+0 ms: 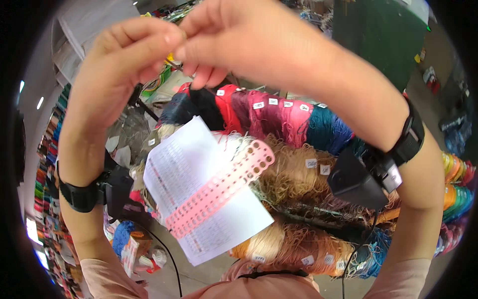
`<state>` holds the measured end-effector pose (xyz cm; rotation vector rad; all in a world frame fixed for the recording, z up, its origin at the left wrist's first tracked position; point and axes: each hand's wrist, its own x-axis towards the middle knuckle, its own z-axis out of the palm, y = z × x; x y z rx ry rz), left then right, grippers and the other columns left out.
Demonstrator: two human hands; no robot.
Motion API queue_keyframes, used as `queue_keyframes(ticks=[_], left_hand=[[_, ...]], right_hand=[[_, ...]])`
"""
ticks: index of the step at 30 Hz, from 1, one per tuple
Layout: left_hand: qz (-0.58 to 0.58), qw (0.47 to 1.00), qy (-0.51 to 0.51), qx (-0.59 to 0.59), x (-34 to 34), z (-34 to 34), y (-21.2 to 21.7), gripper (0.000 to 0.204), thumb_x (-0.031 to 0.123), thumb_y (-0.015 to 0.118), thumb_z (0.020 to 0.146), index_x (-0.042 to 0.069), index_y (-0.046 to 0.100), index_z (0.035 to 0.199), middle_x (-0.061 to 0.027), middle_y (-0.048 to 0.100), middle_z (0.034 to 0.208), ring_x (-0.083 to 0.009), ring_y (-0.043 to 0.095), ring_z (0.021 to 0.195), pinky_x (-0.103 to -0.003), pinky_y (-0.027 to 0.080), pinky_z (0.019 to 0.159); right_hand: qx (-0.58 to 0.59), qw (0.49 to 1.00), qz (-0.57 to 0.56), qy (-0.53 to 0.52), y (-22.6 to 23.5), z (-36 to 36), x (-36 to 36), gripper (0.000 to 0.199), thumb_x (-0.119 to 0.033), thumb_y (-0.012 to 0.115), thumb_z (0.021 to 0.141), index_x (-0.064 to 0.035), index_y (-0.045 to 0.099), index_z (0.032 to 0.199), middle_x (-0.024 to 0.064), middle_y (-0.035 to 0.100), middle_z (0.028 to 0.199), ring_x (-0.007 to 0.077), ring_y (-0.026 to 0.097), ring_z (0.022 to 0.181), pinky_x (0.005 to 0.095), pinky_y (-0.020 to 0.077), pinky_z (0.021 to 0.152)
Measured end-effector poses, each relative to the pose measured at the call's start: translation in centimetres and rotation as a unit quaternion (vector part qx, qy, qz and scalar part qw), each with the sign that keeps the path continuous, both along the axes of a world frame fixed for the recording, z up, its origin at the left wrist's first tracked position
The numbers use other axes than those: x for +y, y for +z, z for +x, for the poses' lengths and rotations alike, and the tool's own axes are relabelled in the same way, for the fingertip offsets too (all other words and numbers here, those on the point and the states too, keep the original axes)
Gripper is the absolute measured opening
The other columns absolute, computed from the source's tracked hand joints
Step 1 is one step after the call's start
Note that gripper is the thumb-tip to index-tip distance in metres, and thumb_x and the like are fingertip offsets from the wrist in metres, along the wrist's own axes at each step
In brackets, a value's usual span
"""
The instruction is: The person references a paper list and a pink thread organizer while selecting specific bundles of thread from a storage rack. They pull individual strands from the bundles, thread them through the holes in the organizer, and tie them in place.
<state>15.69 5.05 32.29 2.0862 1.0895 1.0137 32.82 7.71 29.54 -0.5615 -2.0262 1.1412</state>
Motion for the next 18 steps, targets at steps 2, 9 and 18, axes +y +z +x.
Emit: queue_keyframes(ticks=[2,9,18], left_hand=[[0.039,0.993,0.042,-0.105,-2.6,-2.5,0.9,0.017,0.015,0.053,0.077,0.002,0.058,0.086,0.0042,0.049,0.065,0.0005,0.036,0.051,-0.014,0.027,0.046],[0.039,0.951,-0.027,-0.306,-9.2,-8.8,1.1,0.016,0.012,0.049,0.081,-0.002,0.055,0.083,0.0011,0.050,0.053,-0.0017,0.042,0.041,-0.015,0.033,0.039],[-0.017,0.946,-0.037,-0.321,-13.4,-13.7,-4.6,0.020,0.013,0.047,0.081,-0.003,0.053,0.092,0.0047,0.042,0.057,-0.0006,0.035,0.048,-0.014,0.030,0.045]], right_hand=[[0.010,0.996,0.088,0.029,2.6,-1.8,-1.6,0.015,-0.014,0.052,0.075,0.0004,0.056,0.078,0.0050,0.056,0.063,0.0087,0.052,0.055,0.0201,0.0427,0.052],[0.076,0.994,0.023,0.076,10.3,-4.7,-7.0,0.013,-0.011,0.049,0.078,0.0003,0.055,0.077,0.0070,0.054,0.063,0.0130,0.051,0.062,0.0220,0.0430,0.056],[0.227,0.974,-0.009,-0.010,9.8,-3.3,-4.0,0.013,-0.010,0.047,0.079,0.0003,0.054,0.077,0.0050,0.052,0.061,0.0104,0.046,0.052,0.0210,0.0386,0.046]])
